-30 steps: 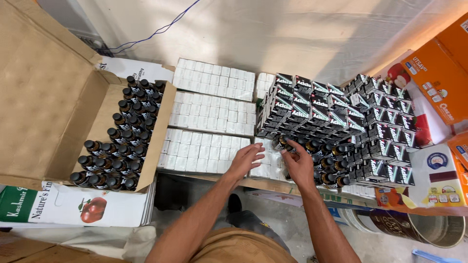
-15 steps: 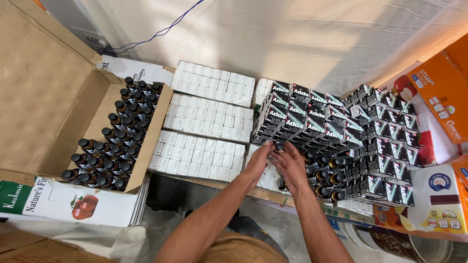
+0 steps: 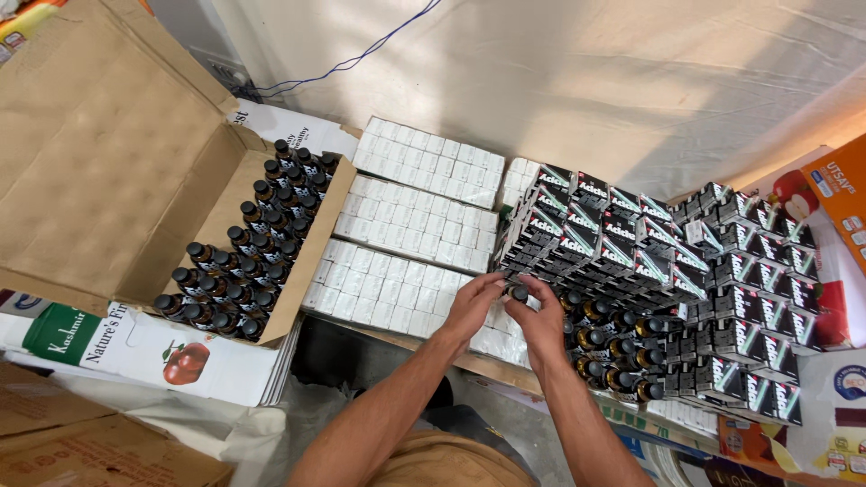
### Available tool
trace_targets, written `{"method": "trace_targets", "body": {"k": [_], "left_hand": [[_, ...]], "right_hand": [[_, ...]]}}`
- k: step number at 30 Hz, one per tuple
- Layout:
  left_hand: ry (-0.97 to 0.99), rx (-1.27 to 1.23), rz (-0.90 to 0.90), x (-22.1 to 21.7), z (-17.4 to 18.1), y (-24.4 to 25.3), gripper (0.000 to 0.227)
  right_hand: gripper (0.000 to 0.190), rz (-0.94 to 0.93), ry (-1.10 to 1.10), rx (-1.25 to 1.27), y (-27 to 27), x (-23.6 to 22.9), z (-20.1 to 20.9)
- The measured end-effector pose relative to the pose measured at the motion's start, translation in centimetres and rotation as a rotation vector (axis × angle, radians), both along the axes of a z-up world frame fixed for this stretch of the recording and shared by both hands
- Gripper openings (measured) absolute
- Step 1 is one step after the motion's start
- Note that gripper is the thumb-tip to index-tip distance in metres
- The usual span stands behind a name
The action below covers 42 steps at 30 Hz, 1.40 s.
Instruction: The person places small dark bottles into a cardboard box, arranging them in neat rows. After filling the box, the person closes the flaps and moves the sealed box to a stack of other boxes.
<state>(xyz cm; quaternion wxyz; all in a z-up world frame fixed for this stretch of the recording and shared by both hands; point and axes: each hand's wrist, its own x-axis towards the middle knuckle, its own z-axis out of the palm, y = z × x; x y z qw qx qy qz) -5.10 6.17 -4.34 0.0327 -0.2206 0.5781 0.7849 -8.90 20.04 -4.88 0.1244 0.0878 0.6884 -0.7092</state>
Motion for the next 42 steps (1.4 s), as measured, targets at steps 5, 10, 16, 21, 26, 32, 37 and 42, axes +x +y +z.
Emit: {"method": "trace_targets", "body": {"k": [5, 10, 16, 21, 26, 32, 37, 42], "left_hand": [[-0.109, 0.071, 0.020, 2.3, 0.9, -4.2, 0.046], [-0.160, 0.367, 0.216, 4.2, -0.5, -8.6, 0.042], [-0.135, 0.325, 0.378, 5.6, 1.8, -15.9, 0.034], [-0.018, 0.219, 0.454, 7.0, 3.9, -22.6, 0.033], [0.021, -0.009, 0.534, 9.5, 6.4, -29.2, 0.041], [0.079, -0.231, 0.524, 13.6, 11.0, -35.2, 0.064], [0.132, -0.400, 0.522, 15.6, 12.2, -39.1, 0.059], [0.029, -0.540, 0.470, 15.0, 10.5, -43.8, 0.071]], "right_hand": [[0.045, 0.063, 0.010, -0.021, -4.6, 2.4, 2.9], [0.041, 0.181, 0.039, -0.063, -9.4, 3.3, 4.8], [0.039, 0.460, 0.292, 0.075, -15.9, 3.5, 6.8], [0.041, 0.653, 0.364, 0.062, -22.8, 3.5, 8.3], [0.038, 0.731, 0.439, 0.071, -29.8, 4.9, 11.2], [0.032, 0.768, 0.514, 0.036, -38.0, 5.9, 10.3], [0.030, 0.833, 0.621, 0.078, -44.3, 5.8, 9.6], [0.032, 0.986, 0.638, 0.226, -49.6, 5.7, 8.9]]}}
